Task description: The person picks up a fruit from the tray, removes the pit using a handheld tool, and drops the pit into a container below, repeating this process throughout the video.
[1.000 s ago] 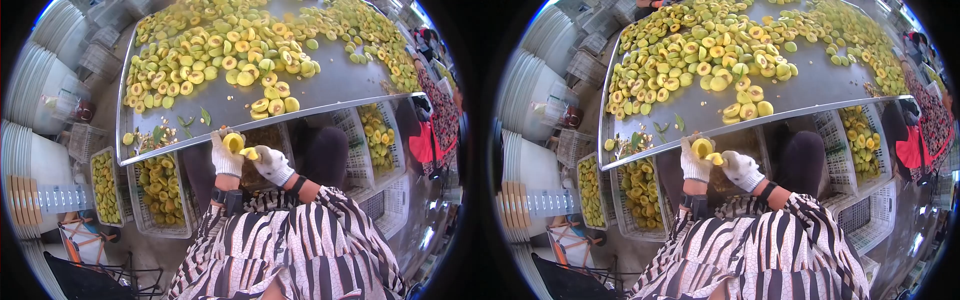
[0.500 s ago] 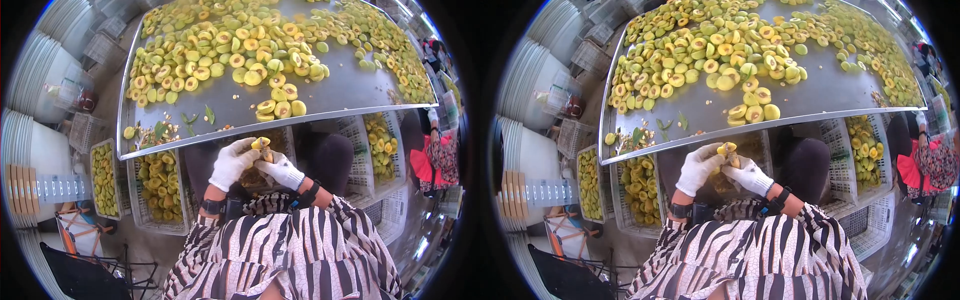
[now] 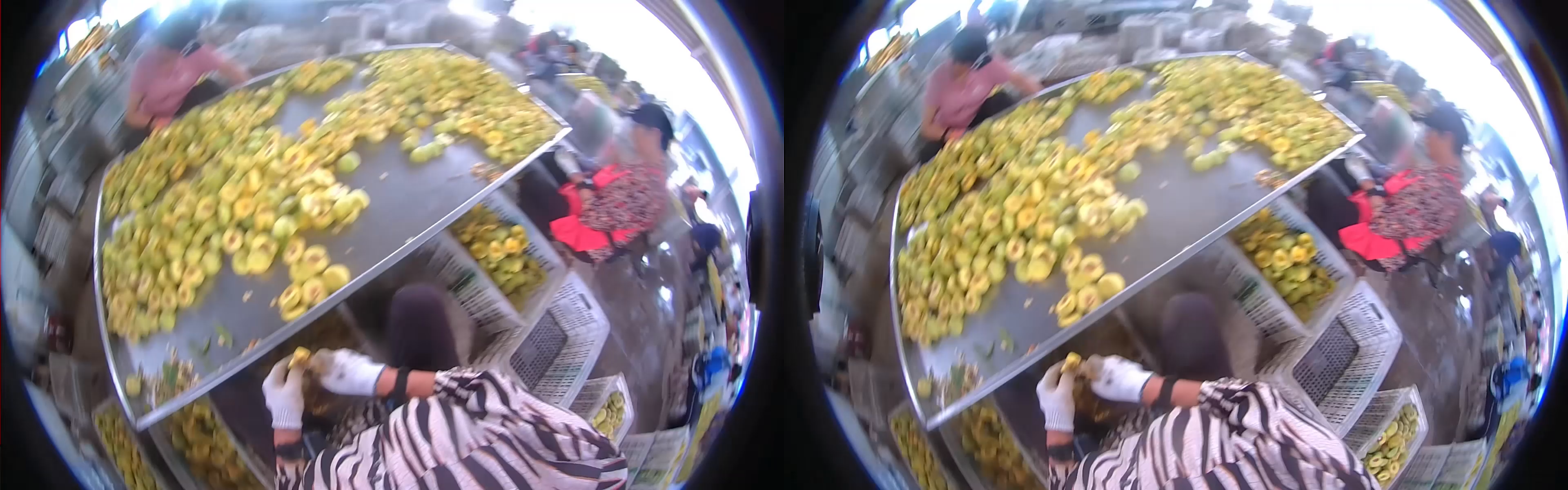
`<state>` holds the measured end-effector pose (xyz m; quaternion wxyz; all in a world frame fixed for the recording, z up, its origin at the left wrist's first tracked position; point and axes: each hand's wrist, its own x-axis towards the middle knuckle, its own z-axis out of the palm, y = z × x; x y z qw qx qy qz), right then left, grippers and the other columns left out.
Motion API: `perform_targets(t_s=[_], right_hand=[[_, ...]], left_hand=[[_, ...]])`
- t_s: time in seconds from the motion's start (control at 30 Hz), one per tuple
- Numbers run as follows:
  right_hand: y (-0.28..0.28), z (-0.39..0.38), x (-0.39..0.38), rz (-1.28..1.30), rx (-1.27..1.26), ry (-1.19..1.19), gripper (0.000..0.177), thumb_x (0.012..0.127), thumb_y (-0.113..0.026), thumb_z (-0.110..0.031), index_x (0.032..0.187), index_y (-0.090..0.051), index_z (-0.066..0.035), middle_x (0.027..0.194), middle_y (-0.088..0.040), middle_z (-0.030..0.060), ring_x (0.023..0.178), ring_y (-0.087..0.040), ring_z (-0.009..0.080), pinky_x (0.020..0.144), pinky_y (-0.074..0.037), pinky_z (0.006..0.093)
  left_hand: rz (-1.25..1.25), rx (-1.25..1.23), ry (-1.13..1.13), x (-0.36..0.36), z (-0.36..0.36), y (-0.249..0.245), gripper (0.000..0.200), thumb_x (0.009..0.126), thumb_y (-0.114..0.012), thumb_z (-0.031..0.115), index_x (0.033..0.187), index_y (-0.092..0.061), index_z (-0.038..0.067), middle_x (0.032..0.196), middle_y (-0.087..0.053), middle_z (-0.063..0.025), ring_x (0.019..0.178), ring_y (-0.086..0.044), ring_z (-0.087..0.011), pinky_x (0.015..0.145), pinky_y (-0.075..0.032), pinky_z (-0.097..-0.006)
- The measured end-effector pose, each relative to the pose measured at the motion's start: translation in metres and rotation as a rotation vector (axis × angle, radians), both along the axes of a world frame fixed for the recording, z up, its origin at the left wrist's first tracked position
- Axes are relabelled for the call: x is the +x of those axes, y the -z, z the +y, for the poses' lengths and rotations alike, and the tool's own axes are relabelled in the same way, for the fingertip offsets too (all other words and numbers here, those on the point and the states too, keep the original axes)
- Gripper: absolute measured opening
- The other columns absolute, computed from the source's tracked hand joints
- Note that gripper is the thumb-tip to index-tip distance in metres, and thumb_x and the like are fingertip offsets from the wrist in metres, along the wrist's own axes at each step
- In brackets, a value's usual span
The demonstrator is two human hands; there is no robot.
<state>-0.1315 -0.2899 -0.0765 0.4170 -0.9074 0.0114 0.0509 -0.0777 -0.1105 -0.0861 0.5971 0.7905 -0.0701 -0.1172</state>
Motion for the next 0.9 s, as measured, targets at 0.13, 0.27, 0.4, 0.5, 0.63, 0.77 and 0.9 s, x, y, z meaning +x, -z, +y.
perform_targets(t_s=[0.13,0.27,0.4,0.5,0.63,0.77,0.9], right_hand=[[0.013,0.004,-0.001,0.080,-0.117,0.050,0.019,0.090,-0.058,-0.026,0.104,-0.057,-0.013,0.083,-0.069,0.0163,0.077,-0.069,0.0385,0.066,-0.054,0.0505],[0.030,0.010,-0.004,-0.092,-0.213,0.118,0.012,0.094,-0.054,-0.019,0.103,-0.055,-0.011,0.085,-0.068,0.0144,0.071,-0.068,0.0368,0.061,-0.054,0.0490],[0.038,0.008,-0.004,-0.089,-0.129,0.044,0.015,0.094,-0.053,-0.021,0.102,-0.054,-0.008,0.088,-0.068,0.0170,0.076,-0.068,0.0398,0.064,-0.054,0.0486],[0.010,-0.003,-0.012,0.077,0.083,-0.026,0.021,0.093,-0.054,-0.025,0.106,-0.054,-0.007,0.090,-0.069,0.0194,0.086,-0.068,0.0428,0.072,-0.053,0.0508],[-0.004,-0.010,-0.015,0.079,-0.045,-0.091,0.023,0.092,-0.054,-0.025,0.106,-0.054,-0.007,0.086,-0.068,0.0200,0.085,-0.068,0.0426,0.072,-0.052,0.0517],[-0.008,-0.005,-0.021,0.075,-0.111,-0.049,0.024,0.093,-0.056,-0.030,0.103,-0.054,-0.008,0.082,-0.068,0.0180,0.083,-0.068,0.0412,0.069,-0.053,0.0514],[-0.023,-0.003,-0.035,0.145,0.102,-0.034,0.025,0.090,-0.056,-0.028,0.097,-0.060,-0.004,0.086,-0.069,0.0223,0.085,-0.068,0.0416,0.073,-0.052,0.0498]], left_hand=[[0.206,-0.155,-0.094,-0.005,-0.008,0.011,0.020,0.096,-0.062,0.005,0.111,-0.069,-0.006,0.089,-0.072,-0.0063,0.069,-0.063,-0.0102,0.061,-0.052,-0.0257],[0.197,-0.124,-0.062,-0.006,-0.015,0.002,0.020,0.097,-0.063,0.007,0.109,-0.068,-0.008,0.088,-0.071,-0.0067,0.065,-0.062,-0.0094,0.057,-0.051,-0.0246],[0.277,-0.226,-0.129,-0.012,-0.016,-0.002,0.020,0.096,-0.065,0.009,0.108,-0.068,-0.007,0.086,-0.071,-0.0057,0.064,-0.061,-0.0083,0.057,-0.050,-0.0236],[0.119,-0.088,-0.003,-0.010,0.000,0.021,0.019,0.096,-0.064,0.009,0.106,-0.069,-0.007,0.085,-0.071,-0.0056,0.067,-0.062,-0.0089,0.058,-0.051,-0.0243],[0.082,0.108,0.094,-0.006,0.014,0.024,0.019,0.095,-0.066,0.010,0.104,-0.070,-0.006,0.081,-0.070,-0.0062,0.069,-0.062,-0.0104,0.061,-0.050,-0.0226],[0.106,0.026,0.162,-0.015,0.018,0.005,0.029,0.099,-0.066,0.023,0.108,-0.072,-0.003,0.087,-0.074,-0.0066,0.076,-0.065,-0.0126,0.069,-0.053,-0.0288],[0.152,-0.061,0.277,-0.023,0.011,-0.002,0.031,0.102,-0.063,0.026,0.108,-0.072,-0.003,0.094,-0.074,-0.0066,0.084,-0.064,-0.0116,0.077,-0.052,-0.0273]])
